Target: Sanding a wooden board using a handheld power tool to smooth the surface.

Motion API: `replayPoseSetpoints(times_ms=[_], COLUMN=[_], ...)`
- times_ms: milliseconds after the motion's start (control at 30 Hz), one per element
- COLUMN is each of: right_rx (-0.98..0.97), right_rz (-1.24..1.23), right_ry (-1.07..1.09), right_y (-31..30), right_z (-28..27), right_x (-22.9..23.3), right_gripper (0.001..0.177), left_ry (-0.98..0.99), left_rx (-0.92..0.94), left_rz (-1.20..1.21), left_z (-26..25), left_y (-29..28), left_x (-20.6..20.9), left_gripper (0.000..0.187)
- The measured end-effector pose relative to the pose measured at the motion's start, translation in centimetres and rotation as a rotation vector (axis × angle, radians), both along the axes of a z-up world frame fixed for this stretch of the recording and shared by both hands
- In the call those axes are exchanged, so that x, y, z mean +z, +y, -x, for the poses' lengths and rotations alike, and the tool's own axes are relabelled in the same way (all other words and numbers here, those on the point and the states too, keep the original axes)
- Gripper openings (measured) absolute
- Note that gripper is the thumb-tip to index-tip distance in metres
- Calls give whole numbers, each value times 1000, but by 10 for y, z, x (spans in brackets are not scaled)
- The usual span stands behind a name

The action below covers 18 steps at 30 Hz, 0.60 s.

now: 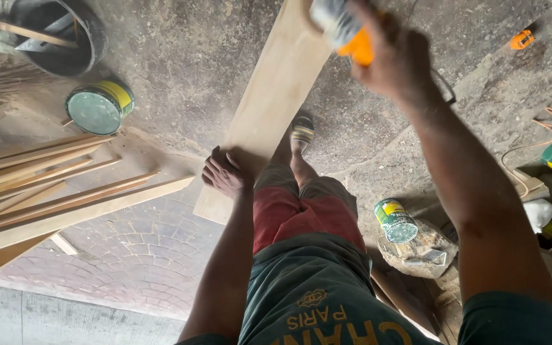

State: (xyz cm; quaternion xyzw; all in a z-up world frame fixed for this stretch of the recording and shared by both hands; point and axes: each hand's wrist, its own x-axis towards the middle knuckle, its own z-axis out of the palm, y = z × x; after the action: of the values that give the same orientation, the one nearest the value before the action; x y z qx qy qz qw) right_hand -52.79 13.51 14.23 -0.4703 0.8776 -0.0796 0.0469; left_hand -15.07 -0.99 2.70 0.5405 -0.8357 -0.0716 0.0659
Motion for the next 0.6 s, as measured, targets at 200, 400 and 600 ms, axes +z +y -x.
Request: replayPoseSetpoints(times_ms=[200,400,600], right_rx=[165,201,79], right_rz=[40,21,-87], right_ry=[-227,-243,-53], right_y=[-24,-32,-31], right_z=[-99,-87,4], right_x=[10,3,-6], right_gripper=[80,81,82], left_ry=[-53,-60,-25], left_rx=[-18,0,28], left_rz=[-59,-57,-39], left_z=[-22,-19,-4], left_y=[9,4,6], left_x=[-15,-17,0], left_gripper=[48,44,46])
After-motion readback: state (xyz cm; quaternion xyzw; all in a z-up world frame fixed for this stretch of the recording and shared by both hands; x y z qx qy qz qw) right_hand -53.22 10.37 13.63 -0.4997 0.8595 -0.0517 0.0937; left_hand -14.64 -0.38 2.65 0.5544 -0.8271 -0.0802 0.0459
